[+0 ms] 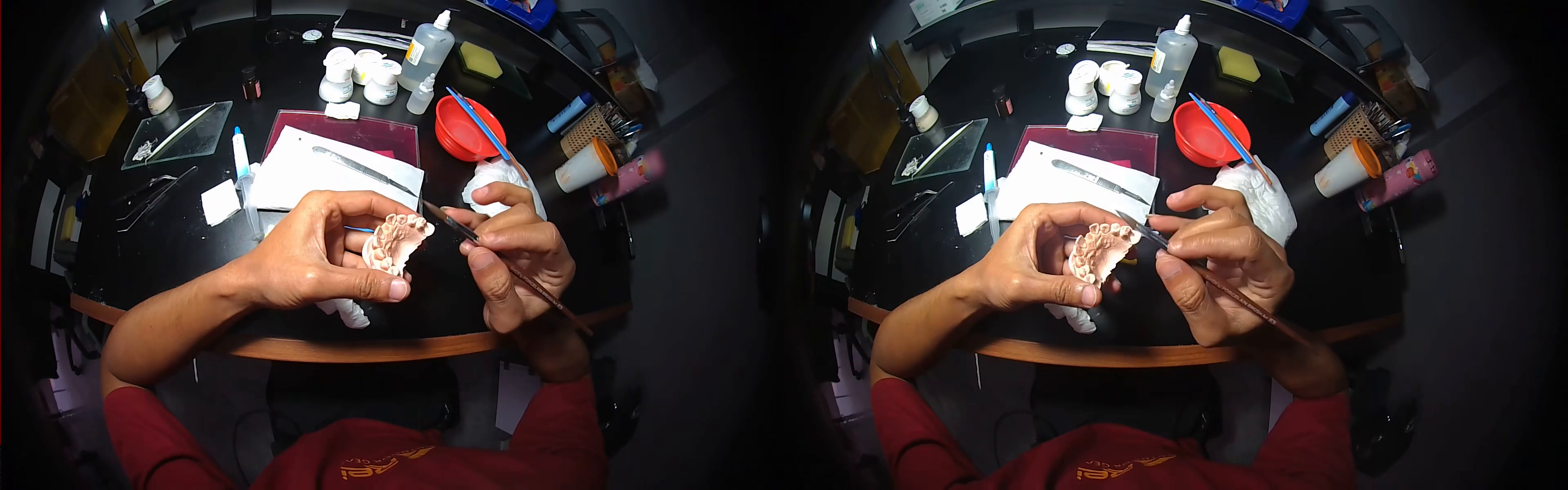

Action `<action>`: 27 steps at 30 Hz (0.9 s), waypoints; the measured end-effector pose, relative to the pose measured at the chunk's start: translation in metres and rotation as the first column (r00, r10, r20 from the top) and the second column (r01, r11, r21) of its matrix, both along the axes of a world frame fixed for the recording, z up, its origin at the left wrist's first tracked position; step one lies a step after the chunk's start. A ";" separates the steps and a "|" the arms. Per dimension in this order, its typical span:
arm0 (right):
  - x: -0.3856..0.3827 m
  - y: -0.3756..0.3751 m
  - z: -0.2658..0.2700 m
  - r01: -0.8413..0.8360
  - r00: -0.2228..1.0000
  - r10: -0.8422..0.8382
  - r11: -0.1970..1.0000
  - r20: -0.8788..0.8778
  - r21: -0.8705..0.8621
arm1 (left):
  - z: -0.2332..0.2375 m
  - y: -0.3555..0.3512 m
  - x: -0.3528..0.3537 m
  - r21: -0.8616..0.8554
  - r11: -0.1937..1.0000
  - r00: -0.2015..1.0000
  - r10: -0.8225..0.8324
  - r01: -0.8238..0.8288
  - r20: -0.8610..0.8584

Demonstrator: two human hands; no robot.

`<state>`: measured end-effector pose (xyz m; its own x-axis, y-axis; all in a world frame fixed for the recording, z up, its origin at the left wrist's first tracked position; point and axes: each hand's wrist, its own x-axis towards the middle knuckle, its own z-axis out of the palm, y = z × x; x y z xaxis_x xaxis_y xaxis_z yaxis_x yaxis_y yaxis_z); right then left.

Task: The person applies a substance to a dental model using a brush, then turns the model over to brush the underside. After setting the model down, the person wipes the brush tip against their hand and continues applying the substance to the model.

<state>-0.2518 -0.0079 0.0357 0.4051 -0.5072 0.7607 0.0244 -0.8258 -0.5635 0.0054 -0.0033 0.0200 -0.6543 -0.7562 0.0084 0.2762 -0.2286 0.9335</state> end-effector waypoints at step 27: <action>0.009 -0.006 -0.012 -0.215 0.961 0.090 0.839 0.261 0.501 | -0.007 0.011 -0.012 -0.023 0.986 0.986 -0.164 0.164 0.001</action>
<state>-0.2430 -0.0144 0.0240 0.3663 -0.7973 0.4796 0.2986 -0.3875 -0.8722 -0.0067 0.0076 0.0129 -0.7694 -0.6383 0.0250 0.2374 -0.2494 0.9389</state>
